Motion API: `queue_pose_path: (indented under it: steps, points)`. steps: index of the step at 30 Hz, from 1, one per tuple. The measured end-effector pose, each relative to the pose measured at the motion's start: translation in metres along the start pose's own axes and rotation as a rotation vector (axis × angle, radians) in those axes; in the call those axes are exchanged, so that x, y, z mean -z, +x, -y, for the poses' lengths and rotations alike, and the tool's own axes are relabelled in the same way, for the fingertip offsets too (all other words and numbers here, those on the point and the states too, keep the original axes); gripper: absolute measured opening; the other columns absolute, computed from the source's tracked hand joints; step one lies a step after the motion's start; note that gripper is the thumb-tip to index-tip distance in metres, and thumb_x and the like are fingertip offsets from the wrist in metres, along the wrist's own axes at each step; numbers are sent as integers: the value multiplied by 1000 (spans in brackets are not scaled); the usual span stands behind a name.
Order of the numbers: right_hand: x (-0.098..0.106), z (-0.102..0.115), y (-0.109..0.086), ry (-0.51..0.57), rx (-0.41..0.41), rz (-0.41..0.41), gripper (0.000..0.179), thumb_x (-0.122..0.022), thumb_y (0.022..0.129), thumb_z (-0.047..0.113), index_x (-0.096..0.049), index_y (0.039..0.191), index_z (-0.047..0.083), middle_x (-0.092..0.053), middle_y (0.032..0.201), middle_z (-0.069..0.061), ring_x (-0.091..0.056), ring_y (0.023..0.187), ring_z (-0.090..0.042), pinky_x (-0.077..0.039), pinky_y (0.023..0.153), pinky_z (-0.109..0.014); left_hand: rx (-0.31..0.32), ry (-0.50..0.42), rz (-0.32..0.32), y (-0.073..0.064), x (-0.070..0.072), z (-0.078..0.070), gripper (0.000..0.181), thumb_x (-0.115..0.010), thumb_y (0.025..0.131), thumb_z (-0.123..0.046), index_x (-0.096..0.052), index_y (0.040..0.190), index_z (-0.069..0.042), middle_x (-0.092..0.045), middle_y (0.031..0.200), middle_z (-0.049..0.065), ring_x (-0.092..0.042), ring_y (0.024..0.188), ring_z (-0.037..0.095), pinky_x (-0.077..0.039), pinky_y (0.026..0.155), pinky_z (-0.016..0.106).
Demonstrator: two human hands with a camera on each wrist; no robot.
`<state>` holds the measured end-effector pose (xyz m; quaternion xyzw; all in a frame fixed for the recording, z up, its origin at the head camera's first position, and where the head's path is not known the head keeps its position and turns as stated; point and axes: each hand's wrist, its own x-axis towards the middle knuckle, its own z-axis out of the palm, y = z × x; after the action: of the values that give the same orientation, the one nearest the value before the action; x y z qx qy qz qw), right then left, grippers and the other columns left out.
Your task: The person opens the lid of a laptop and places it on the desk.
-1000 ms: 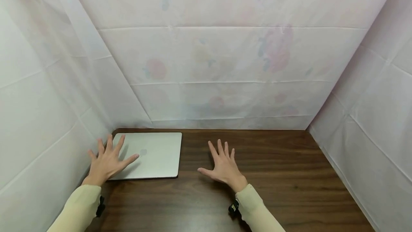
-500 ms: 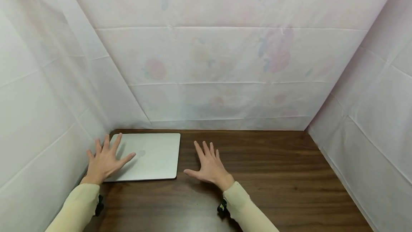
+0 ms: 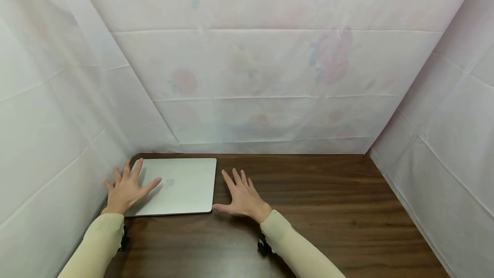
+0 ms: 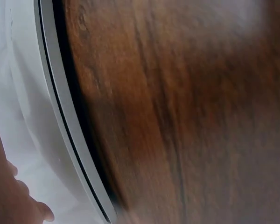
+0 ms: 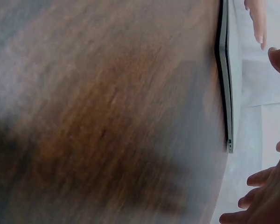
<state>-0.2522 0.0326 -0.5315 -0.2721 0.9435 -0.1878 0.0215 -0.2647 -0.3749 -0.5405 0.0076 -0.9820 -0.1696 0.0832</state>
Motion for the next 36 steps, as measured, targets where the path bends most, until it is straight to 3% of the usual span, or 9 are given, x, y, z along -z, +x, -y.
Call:
queue_pose_path:
  steps: [8,17,36]
  points:
    - [-3,2,9,36,-9,31,108,-54,87,81,-5,168,29,-14,171,-22,-14,156,-50,-26,120,-68,32,8,8,7,-3,4,110,-52,90,-80,-3,168,-19,-13,159,44,-2,141,76,-5,90,96]
    - [-13,13,14,108,-43,38,108,-55,87,81,-5,168,31,-14,172,-20,-13,157,-48,-23,122,-67,68,-24,23,12,-8,2,113,-50,90,-81,0,167,-17,-8,159,47,0,140,77,-6,88,97]
    - [-34,40,25,26,-72,58,111,-54,83,86,-7,167,31,-17,172,-17,-16,157,-46,-23,124,-62,80,-10,48,20,-9,-3,112,-49,91,-80,-2,167,-12,-7,158,48,-4,138,79,-11,89,95]
